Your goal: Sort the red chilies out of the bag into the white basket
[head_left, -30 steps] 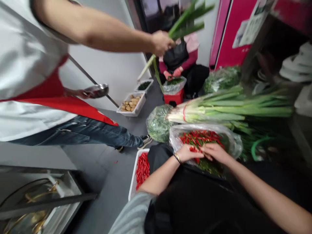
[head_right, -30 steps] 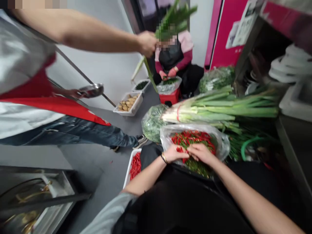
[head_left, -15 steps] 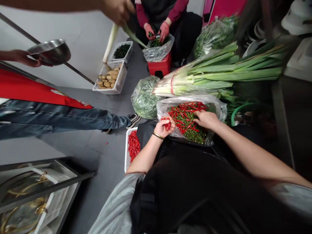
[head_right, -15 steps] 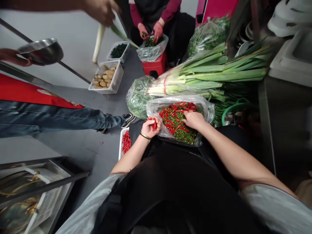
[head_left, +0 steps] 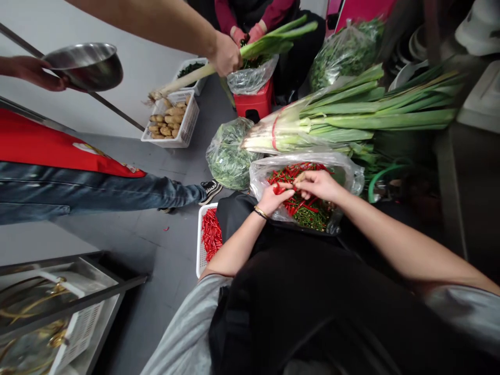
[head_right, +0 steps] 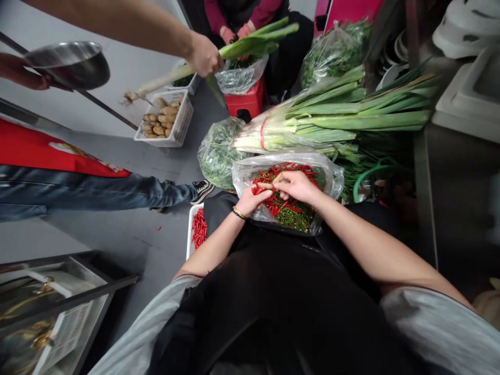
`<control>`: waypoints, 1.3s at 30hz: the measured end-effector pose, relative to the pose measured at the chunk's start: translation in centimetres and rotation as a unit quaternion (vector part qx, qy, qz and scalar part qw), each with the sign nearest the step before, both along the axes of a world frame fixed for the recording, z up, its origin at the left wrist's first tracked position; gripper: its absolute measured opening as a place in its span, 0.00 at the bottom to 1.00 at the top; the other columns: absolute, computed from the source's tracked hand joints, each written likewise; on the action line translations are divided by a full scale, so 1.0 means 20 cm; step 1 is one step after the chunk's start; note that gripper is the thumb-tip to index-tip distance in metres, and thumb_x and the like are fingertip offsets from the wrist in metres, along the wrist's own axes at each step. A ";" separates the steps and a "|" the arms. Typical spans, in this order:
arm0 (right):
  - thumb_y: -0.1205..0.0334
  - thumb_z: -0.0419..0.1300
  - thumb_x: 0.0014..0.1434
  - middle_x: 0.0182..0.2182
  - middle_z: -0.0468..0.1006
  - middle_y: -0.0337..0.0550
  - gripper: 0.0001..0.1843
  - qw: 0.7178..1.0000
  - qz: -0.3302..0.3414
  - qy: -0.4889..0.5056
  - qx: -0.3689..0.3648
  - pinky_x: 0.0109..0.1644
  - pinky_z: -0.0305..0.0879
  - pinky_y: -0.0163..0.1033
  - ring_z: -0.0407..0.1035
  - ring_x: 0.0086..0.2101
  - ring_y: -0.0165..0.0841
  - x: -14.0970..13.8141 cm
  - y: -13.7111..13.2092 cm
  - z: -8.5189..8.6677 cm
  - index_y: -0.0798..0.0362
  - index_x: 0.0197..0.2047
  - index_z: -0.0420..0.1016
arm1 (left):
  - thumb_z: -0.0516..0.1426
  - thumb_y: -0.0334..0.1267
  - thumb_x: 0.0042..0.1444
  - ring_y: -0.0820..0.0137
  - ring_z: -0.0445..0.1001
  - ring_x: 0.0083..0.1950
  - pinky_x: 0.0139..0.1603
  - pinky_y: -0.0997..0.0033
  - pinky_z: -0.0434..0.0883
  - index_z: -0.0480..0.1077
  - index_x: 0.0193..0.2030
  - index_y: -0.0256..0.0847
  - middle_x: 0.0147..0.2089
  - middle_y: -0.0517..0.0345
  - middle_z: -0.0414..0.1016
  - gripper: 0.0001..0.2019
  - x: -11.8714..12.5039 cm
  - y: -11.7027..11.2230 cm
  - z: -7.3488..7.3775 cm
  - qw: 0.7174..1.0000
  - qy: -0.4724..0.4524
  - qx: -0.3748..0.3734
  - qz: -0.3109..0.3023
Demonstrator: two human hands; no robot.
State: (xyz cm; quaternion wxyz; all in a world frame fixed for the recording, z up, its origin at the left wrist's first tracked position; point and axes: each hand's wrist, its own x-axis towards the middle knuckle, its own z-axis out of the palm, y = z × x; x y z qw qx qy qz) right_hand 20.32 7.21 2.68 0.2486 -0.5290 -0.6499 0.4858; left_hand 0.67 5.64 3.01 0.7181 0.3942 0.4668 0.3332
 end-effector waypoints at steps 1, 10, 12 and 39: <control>0.45 0.54 0.62 0.21 0.75 0.42 0.21 1.000 0.014 0.022 -0.006 0.30 0.68 0.38 0.70 0.22 0.33 0.00 -0.05 0.01 0.55 0.38 0.76 | 0.71 0.49 0.35 0.84 0.53 0.17 0.19 0.77 0.48 0.69 0.32 0.35 0.18 0.70 0.60 0.24 0.02 0.00 -0.01 1.000 0.013 -0.002 -0.025; 0.51 0.54 0.64 0.44 0.81 0.55 0.19 0.919 0.045 -0.384 0.072 0.47 0.68 0.45 0.75 0.45 0.44 -0.06 -0.01 -0.07 0.54 0.47 0.79 | 0.66 0.53 0.38 0.83 0.48 0.13 0.14 0.78 0.41 0.61 0.21 0.38 0.13 0.69 0.53 0.23 -0.04 -0.06 -0.07 0.971 -0.147 -0.160 -0.102; 0.47 0.54 0.64 0.44 0.80 0.57 0.22 0.901 0.044 -0.429 0.042 0.45 0.69 0.45 0.75 0.44 0.46 -0.13 0.09 -0.10 0.56 0.47 0.79 | 0.65 0.52 0.37 0.79 0.57 0.15 0.14 0.78 0.45 0.64 0.24 0.37 0.16 0.64 0.60 0.21 -0.07 -0.05 -0.07 0.969 -0.179 -0.145 -0.084; 0.47 0.47 0.67 0.20 0.70 0.39 0.24 0.984 0.105 -0.064 0.130 0.32 0.59 0.35 0.64 0.24 0.30 -0.16 -0.11 0.11 0.51 0.23 0.64 | 0.70 0.50 0.35 0.83 0.52 0.13 0.13 0.80 0.45 0.64 0.23 0.36 0.14 0.67 0.60 0.23 -0.08 -0.08 -0.03 0.981 -0.105 -0.078 -0.143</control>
